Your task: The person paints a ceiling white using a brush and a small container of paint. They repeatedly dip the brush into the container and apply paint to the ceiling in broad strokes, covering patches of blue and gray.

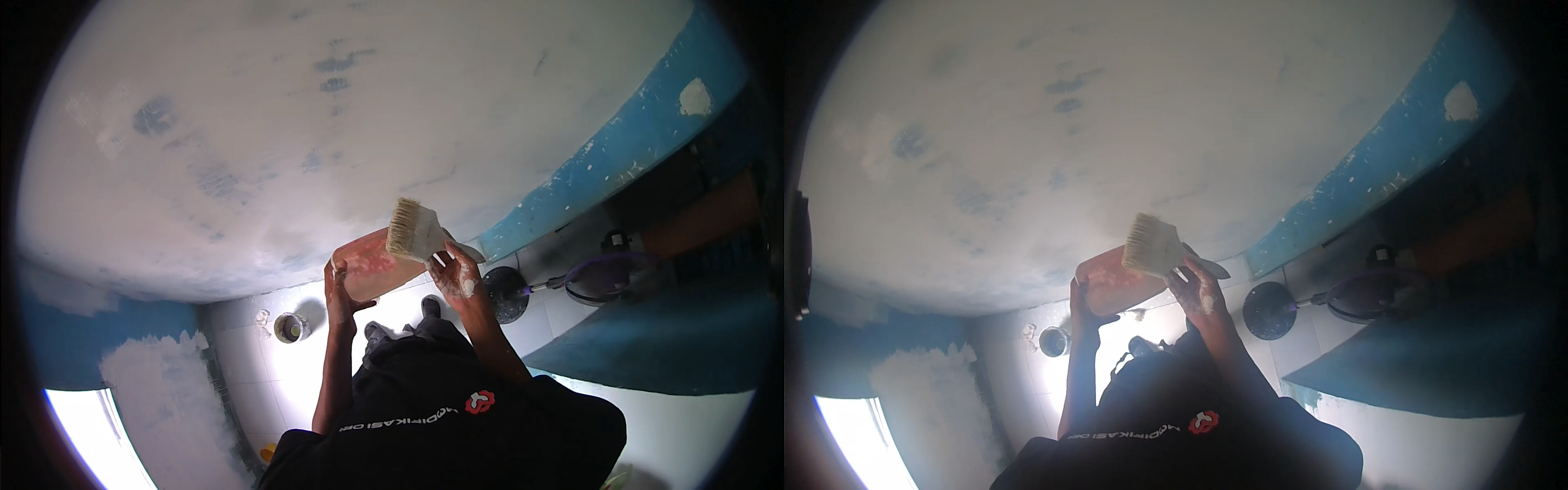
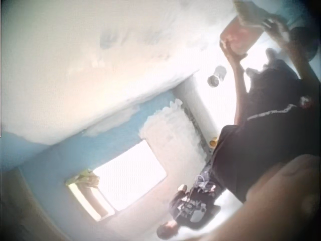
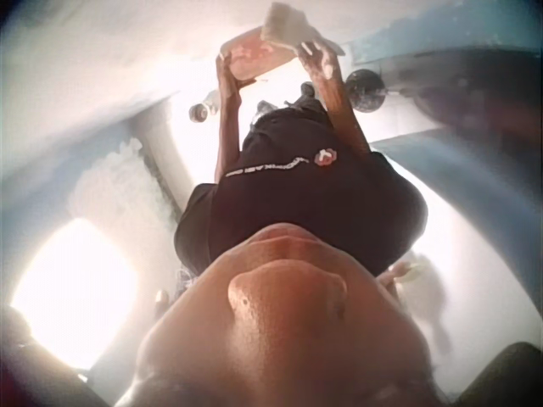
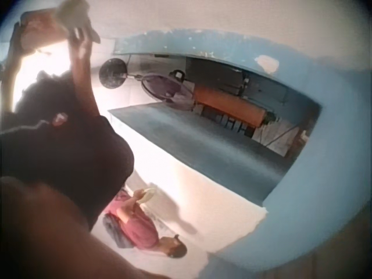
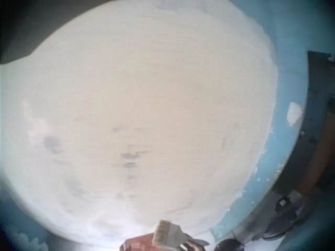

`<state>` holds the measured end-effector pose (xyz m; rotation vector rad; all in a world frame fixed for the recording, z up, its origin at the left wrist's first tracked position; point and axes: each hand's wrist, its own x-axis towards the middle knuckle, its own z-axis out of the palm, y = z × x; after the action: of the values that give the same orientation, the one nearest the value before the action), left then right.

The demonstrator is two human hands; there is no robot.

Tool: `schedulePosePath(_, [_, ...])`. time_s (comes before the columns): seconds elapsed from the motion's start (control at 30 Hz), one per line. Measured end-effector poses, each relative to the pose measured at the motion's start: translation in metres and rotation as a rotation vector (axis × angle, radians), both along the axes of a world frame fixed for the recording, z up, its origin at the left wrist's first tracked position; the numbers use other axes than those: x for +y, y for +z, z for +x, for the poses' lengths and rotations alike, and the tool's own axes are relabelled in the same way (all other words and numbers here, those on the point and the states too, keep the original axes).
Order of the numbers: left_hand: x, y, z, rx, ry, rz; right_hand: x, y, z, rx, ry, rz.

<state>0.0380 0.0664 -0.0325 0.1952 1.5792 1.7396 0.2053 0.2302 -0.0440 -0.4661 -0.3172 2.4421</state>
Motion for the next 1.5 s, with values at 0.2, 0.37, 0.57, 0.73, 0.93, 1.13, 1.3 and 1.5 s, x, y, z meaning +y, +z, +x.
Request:
schedulePosePath(0.2, [0.050,-0.012,0.013,-0.002,0.014,0.022,0.045,0.004,0.017,0.077,-0.046,-0.105])
schedulePosePath(0.37, [0.110,-0.004,0.043,-0.015,-0.026,0.011,0.105,0.012,0.047,0.121,-0.082,-0.030])
schedulePosePath(0.57, [0.178,-0.006,0.076,-0.035,-0.133,0.031,0.174,0.030,0.078,0.031,-0.192,0.117])
schedulePosePath(0.73, [0.222,-0.003,0.101,-0.075,-0.149,0.072,0.214,0.067,0.104,-0.197,-0.418,0.358])
schedulePosePath(0.93, [0.262,0.009,0.129,-0.096,-0.138,0.128,0.244,0.080,0.122,-0.337,-0.690,0.544])
schedulePosePath(1.13, [0.283,0.005,0.150,-0.114,-0.219,0.125,0.300,0.127,0.129,-0.378,-1.057,0.480])
schedulePosePath(1.3, [0.277,0.005,0.160,-0.063,-0.229,0.036,0.357,0.146,0.126,-0.166,-1.196,0.565])
schedulePosePath(1.5, [0.263,-0.012,0.160,-0.116,-0.193,0.011,0.372,0.074,0.127,-0.278,-1.051,0.194])
